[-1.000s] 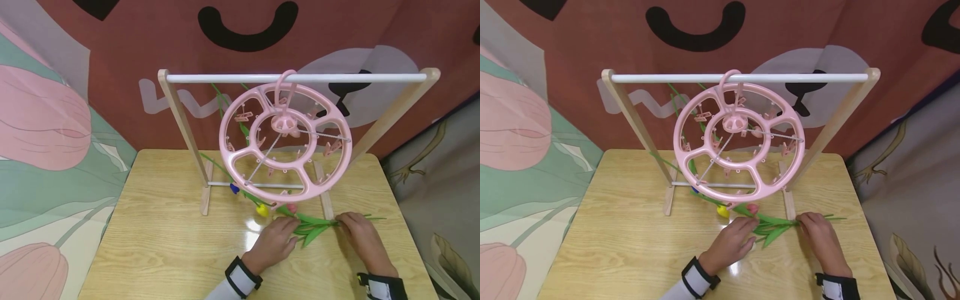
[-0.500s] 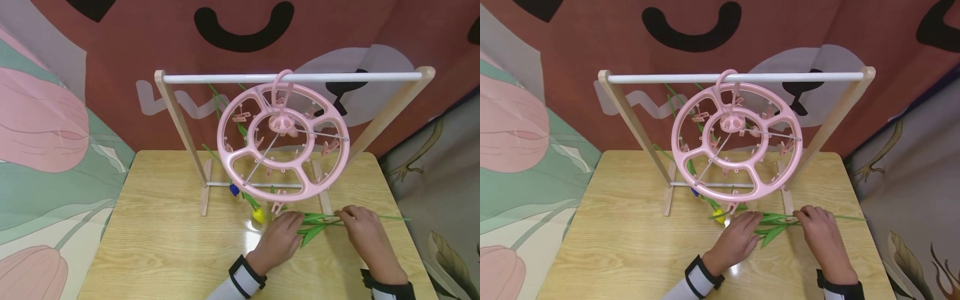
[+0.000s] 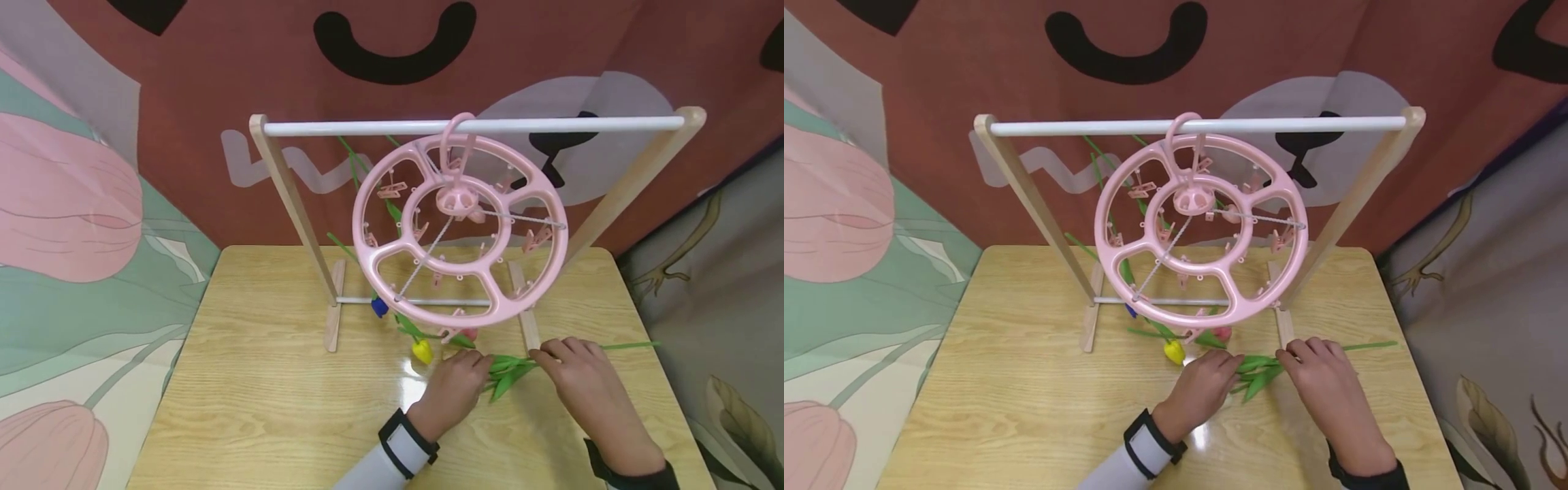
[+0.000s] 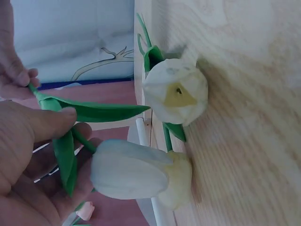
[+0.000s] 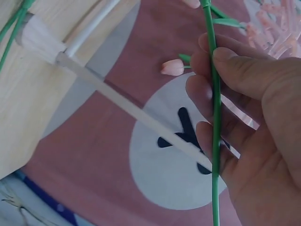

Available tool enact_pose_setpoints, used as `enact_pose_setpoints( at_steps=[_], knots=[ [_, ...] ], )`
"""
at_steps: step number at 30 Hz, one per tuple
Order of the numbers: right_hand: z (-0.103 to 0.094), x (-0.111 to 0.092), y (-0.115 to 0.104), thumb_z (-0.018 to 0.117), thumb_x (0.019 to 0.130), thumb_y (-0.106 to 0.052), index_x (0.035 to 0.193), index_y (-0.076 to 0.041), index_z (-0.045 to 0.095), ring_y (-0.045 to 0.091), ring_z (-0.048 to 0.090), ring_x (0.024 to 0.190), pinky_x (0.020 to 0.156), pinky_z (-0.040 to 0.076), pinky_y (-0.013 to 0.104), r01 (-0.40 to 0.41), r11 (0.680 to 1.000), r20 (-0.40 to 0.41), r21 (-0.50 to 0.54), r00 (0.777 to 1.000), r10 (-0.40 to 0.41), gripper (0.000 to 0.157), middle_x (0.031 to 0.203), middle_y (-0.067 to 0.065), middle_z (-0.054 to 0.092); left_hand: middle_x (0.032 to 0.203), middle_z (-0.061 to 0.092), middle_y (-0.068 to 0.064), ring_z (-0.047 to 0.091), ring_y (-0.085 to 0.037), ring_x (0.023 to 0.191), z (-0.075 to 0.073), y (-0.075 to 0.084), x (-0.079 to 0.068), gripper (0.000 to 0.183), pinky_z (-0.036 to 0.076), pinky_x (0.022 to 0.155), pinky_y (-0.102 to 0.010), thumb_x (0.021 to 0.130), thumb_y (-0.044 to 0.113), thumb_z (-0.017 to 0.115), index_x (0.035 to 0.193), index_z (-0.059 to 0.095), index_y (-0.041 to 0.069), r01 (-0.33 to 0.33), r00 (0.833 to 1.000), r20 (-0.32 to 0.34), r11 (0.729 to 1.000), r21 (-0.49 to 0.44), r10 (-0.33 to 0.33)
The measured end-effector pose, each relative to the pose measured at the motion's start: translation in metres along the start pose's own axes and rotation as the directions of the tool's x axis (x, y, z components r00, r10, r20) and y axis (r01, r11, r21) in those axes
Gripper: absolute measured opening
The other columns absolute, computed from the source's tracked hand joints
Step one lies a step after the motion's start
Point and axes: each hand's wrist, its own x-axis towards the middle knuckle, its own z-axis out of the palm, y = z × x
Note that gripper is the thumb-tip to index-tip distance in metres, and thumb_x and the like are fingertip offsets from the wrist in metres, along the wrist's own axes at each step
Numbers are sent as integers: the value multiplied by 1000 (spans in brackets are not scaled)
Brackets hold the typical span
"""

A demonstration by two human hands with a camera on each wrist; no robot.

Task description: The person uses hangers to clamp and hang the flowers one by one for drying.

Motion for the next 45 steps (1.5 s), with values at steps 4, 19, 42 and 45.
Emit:
enact_pose_setpoints(
  at_steps=[4, 19, 42, 45],
  knots=[
    [-5, 4, -4, 84, 64, 9, 96, -6, 78, 31, 65, 85, 74, 54, 49, 42, 999, -24, 6, 999, -42, 36, 94, 11, 71, 90, 71, 6, 67, -6, 79, -1, -1, 0, 10, 57, 68, -14, 92, 11, 73, 101, 75, 15, 8, 1000, 3, 1000, -12, -8],
    [-13, 19, -22, 39, 103, -5, 86, -6, 76, 21, 63, 77, 69, 50, 30, 307, 912, -429, 270, 887, -171, 41, 90, 6, 72, 87, 72, 4, 67, -7, 76, -1, -11, -9, 10, 56, 66, -12, 92, 7, 73, 99, 77, 14, 107, 990, -80, 983, -152, -120],
    [-3, 37, 38, 87, 81, -6, 151, -3, 44, 15, 57, 93, 69, 58, 25, -166, 889, 39, 427, 986, 165, 82, 130, 17, 56, 104, 76, -4, 73, -14, 100, -9, -19, -15, 18, 54, 98, -14, 92, 1, 73, 109, 73, 5, 56, 963, -217, 908, -415, -159],
    [2, 45, 41, 84, 83, -1, 151, -6, 47, 8, 53, 93, 73, 51, 16, -215, 814, 76, 540, 975, 208, 77, 122, 6, 57, 101, 75, -4, 73, -13, 96, -7, -19, -15, 15, 55, 95, -12, 93, 1, 72, 107, 72, 4, 46, 958, -238, 902, -429, -162]
  ],
)
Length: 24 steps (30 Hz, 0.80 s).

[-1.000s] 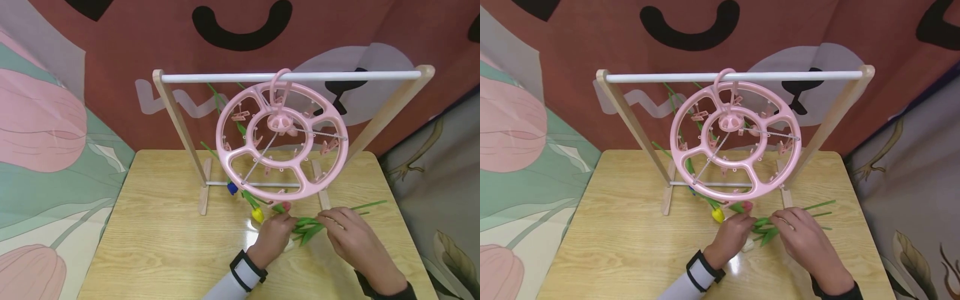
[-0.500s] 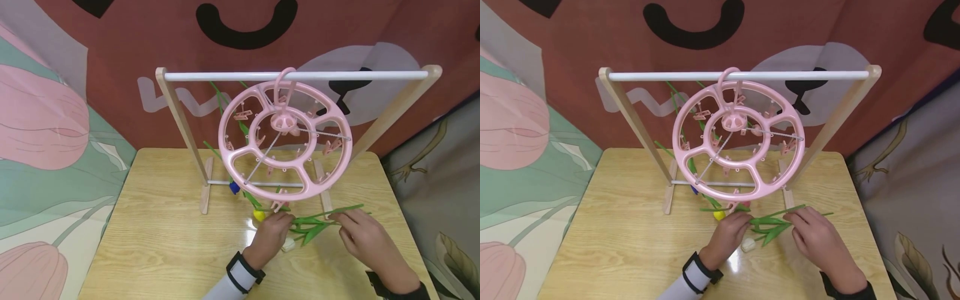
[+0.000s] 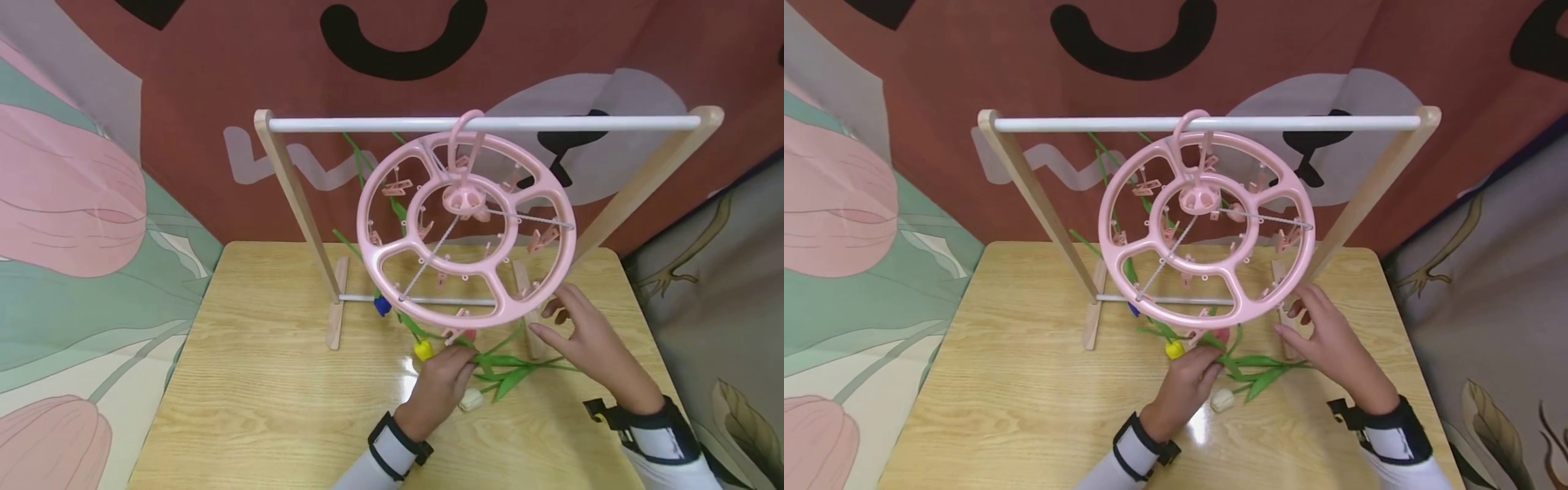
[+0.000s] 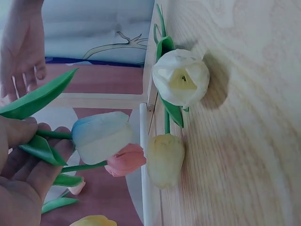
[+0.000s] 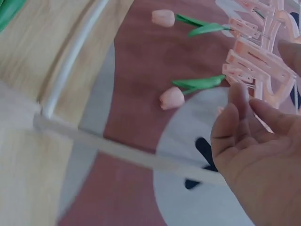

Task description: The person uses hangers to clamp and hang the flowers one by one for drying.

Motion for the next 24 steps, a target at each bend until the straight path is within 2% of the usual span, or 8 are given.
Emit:
enact_pose_setpoints(
  at_steps=[3, 7, 10, 14, 17, 19, 24],
  knots=[
    [5, 7, 3, 79, 86, 3, 150, -8, 50, 6, 52, 93, 74, 48, 14, -30, 990, 5, 141, 1000, 29, 71, 121, -5, 56, 97, 74, -4, 72, -12, 91, 1, -1, -1, 13, 55, 91, -11, 93, 1, 71, 105, 71, 5, -16, 1000, -20, 1000, -1, 16],
    [10, 13, 3, 73, 90, 8, 149, -7, 50, 8, 53, 90, 73, 48, 17, -47, 948, 27, 315, 999, 41, 65, 128, -15, 58, 95, 73, -3, 71, -11, 88, 1, 0, -1, 13, 55, 88, -9, 92, -1, 70, 103, 70, 4, -21, 999, -35, 1000, -8, 21],
    [11, 15, 2, 67, 92, 12, 146, -1, 52, 8, 55, 88, 72, 50, 17, -36, 906, 43, 422, 999, 20, 58, 126, -13, 62, 95, 73, -4, 70, -11, 87, 1, 0, -2, 16, 55, 87, -8, 89, -3, 71, 103, 69, 4, -20, 999, -37, 1000, -24, 19],
    [10, 16, 2, 62, 92, 18, 142, 6, 51, 4, 61, 96, 77, 54, 15, -13, 847, 60, 531, 998, -22, 53, 126, -5, 65, 99, 74, -5, 71, -12, 91, 1, 0, -3, 23, 55, 90, -11, 86, -4, 72, 107, 69, 3, -19, 999, -41, 999, -46, 18],
    [8, 16, 3, 59, 92, 21, 141, 10, 50, 3, 65, 108, 85, 57, 14, -6, 801, 83, 598, 995, -55, 51, 131, -3, 65, 104, 74, -7, 72, -14, 98, 1, -1, -6, 27, 56, 95, -15, 85, -5, 73, 111, 69, 3, -15, 998, -54, 998, -54, 12],
    [7, 16, 2, 58, 92, 22, 139, 11, 50, 3, 66, 109, 86, 58, 15, -4, 778, 97, 629, 993, -73, 49, 133, -4, 64, 106, 74, -8, 73, -15, 101, 0, -2, -7, 29, 56, 97, -17, 85, -6, 73, 112, 69, 2, -10, 998, -60, 998, -65, 6],
    [6, 13, -3, 57, 92, 23, 133, 9, 54, 4, 68, 95, 76, 61, 18, 11, 767, 94, 641, 991, -94, 44, 124, -6, 66, 103, 74, -7, 73, -16, 98, -2, -2, -9, 26, 57, 95, -17, 84, -6, 73, 109, 69, 1, -5, 997, -75, 997, -76, -1]
  ],
)
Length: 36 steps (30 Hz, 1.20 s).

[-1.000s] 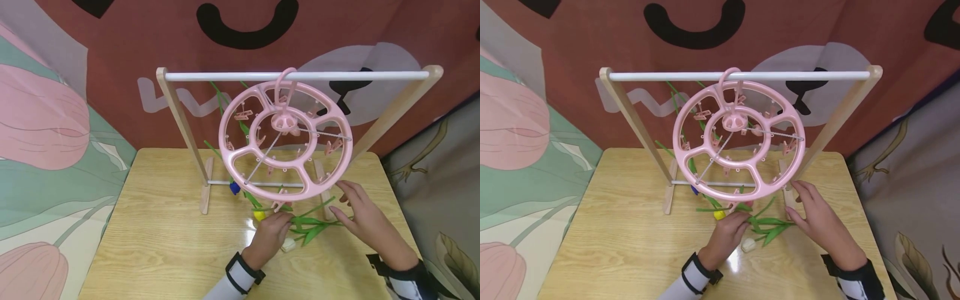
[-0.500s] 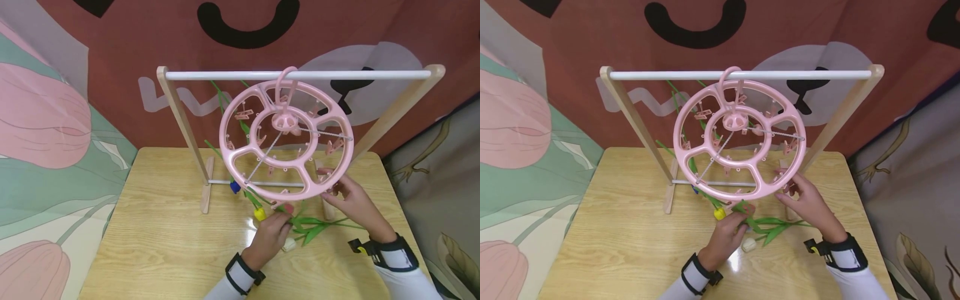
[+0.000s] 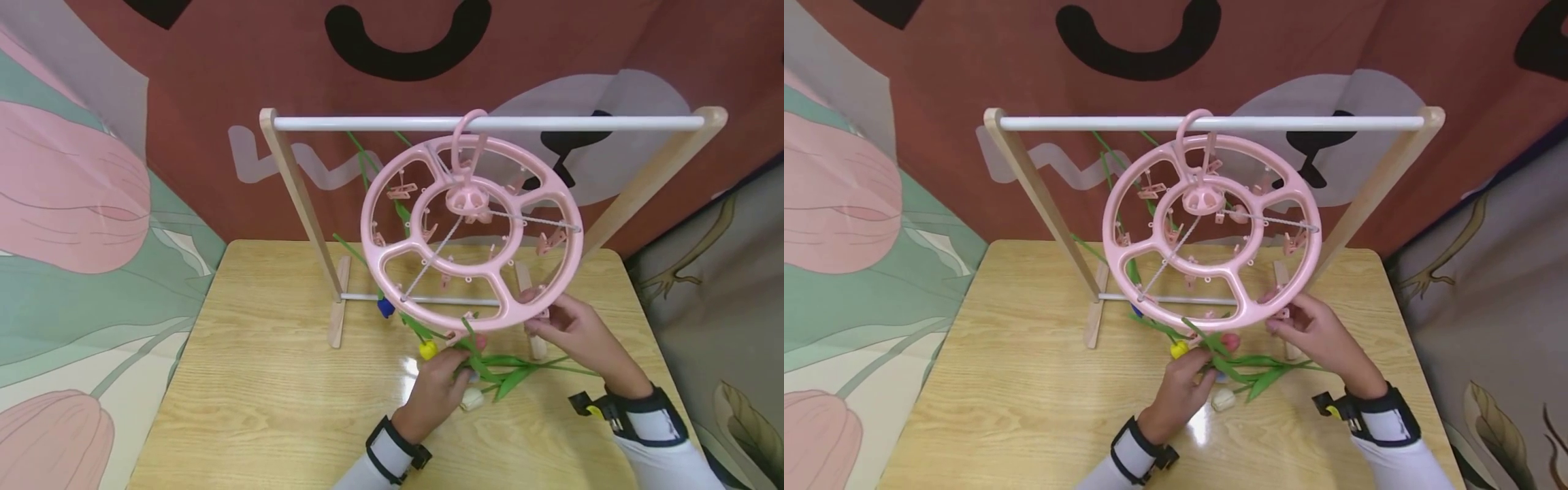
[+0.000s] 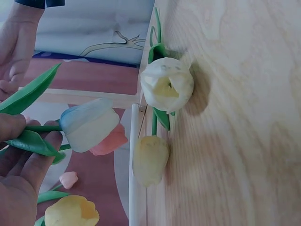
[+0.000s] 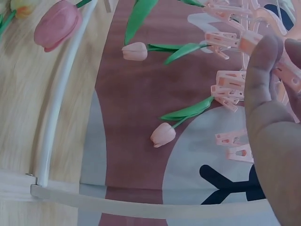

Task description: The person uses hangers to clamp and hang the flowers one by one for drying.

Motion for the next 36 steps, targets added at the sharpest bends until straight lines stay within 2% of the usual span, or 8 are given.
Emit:
enact_pose_setpoints(
  at_steps=[4, 12, 16, 21, 23, 27, 32, 36],
  knots=[
    [5, -1, -4, 58, 90, 25, 132, 5, 57, 6, 69, 88, 71, 63, 22, 25, 999, 9, 35, 1000, -25, 47, 120, -2, 66, 101, 74, -7, 73, -16, 95, -2, -1, -2, 25, 58, 93, -16, 84, -7, 73, 108, 69, 0, 0, 1000, -16, 1000, -8, 0],
    [11, -5, -9, 51, 94, 24, 145, 9, 41, 15, 73, 108, 87, 63, 32, -18, 966, 96, 256, 995, -7, 54, 127, 2, 67, 96, 73, -7, 72, -15, 89, -4, -4, -7, 22, 59, 86, -15, 84, -6, 74, 103, 68, 3, 28, 998, -55, 1000, -8, -28],
    [15, -5, -8, 55, 88, 29, 137, 17, 44, 15, 73, 105, 85, 64, 29, 68, 958, 73, 279, 993, -91, 52, 128, 7, 64, 100, 74, -8, 72, -14, 90, -5, -4, -9, 23, 58, 85, -15, 84, -7, 74, 104, 68, 3, 39, 997, -72, 999, -32, -41],
    [25, -2, -9, 60, 78, 34, 127, 19, 51, 13, 66, 100, 87, 61, 22, 189, 952, 11, 239, 980, -197, 53, 127, 11, 61, 118, 75, -13, 73, -19, 107, -7, -3, -10, 30, 59, 95, -21, 85, -10, 73, 114, 69, 0, 39, 997, -66, 995, -89, -45],
    [30, -2, -12, 63, 78, 32, 126, 17, 52, 11, 66, 100, 87, 60, 21, 172, 963, -6, 209, 985, -175, 51, 125, 7, 62, 118, 76, -13, 73, -20, 108, -6, -3, -11, 30, 59, 95, -22, 85, -9, 74, 113, 70, 0, 39, 996, -73, 996, -82, -45],
    [39, -2, -17, 62, 83, 29, 123, 15, 49, 10, 71, 100, 83, 64, 25, 89, 974, -17, 207, 996, -88, 45, 120, 1, 66, 104, 76, -11, 74, -16, 93, -4, -4, -13, 26, 59, 85, -16, 83, -8, 76, 107, 69, 1, 52, 994, -93, 997, -62, -58],
    [51, 2, -24, 66, 82, 28, 122, 14, 50, 10, 72, 103, 85, 64, 29, 22, 987, -35, 162, 999, -17, 45, 124, -2, 65, 96, 73, -9, 74, -15, 88, -2, -6, -13, 26, 58, 81, -11, 83, -11, 75, 104, 66, 2, 77, 992, -91, 988, -133, -89],
    [62, 5, -25, 68, 80, 27, 123, 17, 50, 10, 71, 105, 85, 64, 28, 22, 993, -45, 119, 999, -17, 48, 127, -2, 63, 97, 73, -12, 76, -20, 88, -1, -6, -12, 28, 60, 80, -13, 83, -13, 75, 105, 65, 1, 117, 987, -86, 971, -207, -137]
  ],
)
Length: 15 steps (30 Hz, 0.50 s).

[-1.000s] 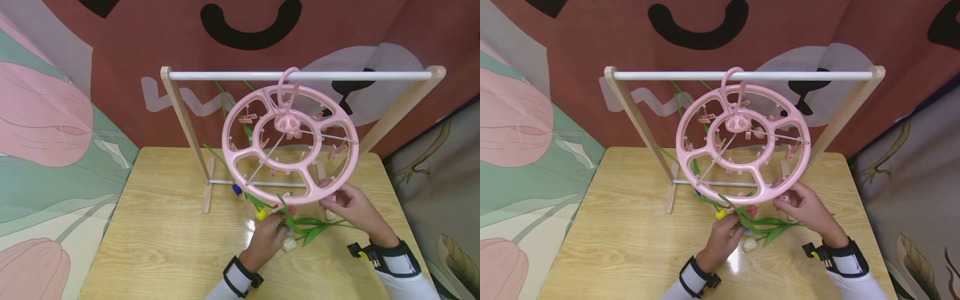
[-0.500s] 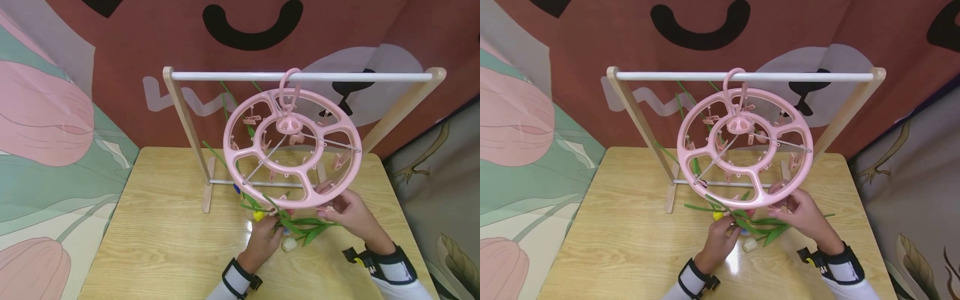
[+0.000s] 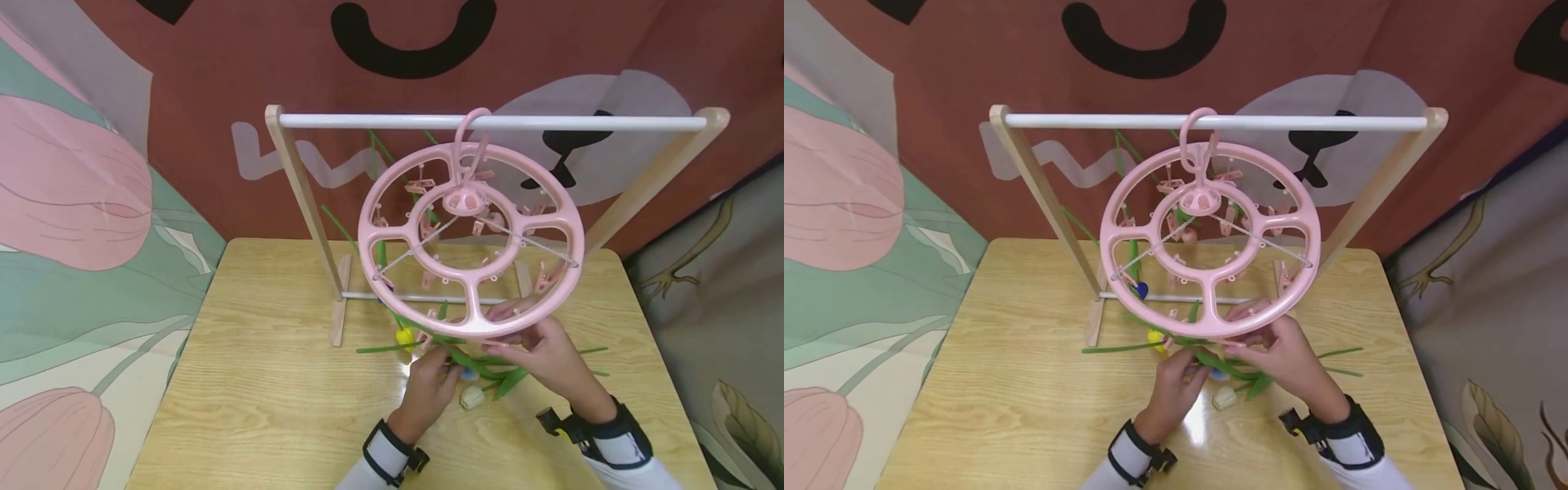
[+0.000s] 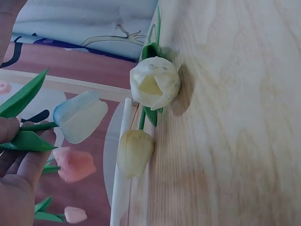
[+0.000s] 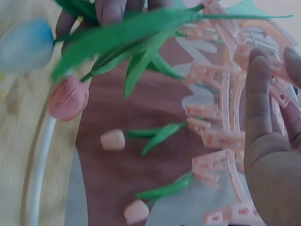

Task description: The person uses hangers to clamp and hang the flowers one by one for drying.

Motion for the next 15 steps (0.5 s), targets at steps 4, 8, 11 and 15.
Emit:
enact_pose_setpoints(
  at_steps=[4, 8, 11, 15],
  knots=[
    [12, 2, 1, 72, 78, 26, 120, 12, 56, 9, 71, 100, 80, 64, 27, 5, 1000, -28, -26, 1000, -5, 47, 123, 1, 63, 98, 74, -14, 78, -26, 87, 0, -1, 1, 25, 61, 77, -16, 85, -12, 75, 104, 65, 1, 75, 997, -17, 996, -56, -76],
    [24, 4, 2, 75, 77, 24, 115, 9, 60, 9, 73, 94, 74, 65, 26, 11, 1000, -69, -10, 998, -11, 44, 119, 2, 65, 97, 74, -17, 78, -30, 86, 0, 0, 3, 23, 63, 75, -19, 85, -12, 75, 103, 66, 0, 127, 990, -50, 989, -79, -131],
    [31, 6, 3, 76, 77, 22, 113, 9, 62, 9, 74, 88, 68, 65, 26, 8, 1000, -94, 13, 996, -7, 41, 116, 0, 68, 98, 74, -21, 78, -33, 86, 0, -1, 4, 23, 63, 74, -21, 84, -15, 72, 103, 66, -3, 157, 984, -72, 983, -99, -164],
    [41, 8, 6, 78, 78, 19, 112, 7, 64, 8, 74, 85, 64, 64, 26, -13, 1000, -112, -3, 994, 13, 39, 112, -4, 70, 98, 75, -24, 77, -35, 84, 0, -2, 5, 24, 64, 71, -23, 84, -18, 69, 104, 66, -5, 179, 977, -95, 978, -103, -189]
  ],
)
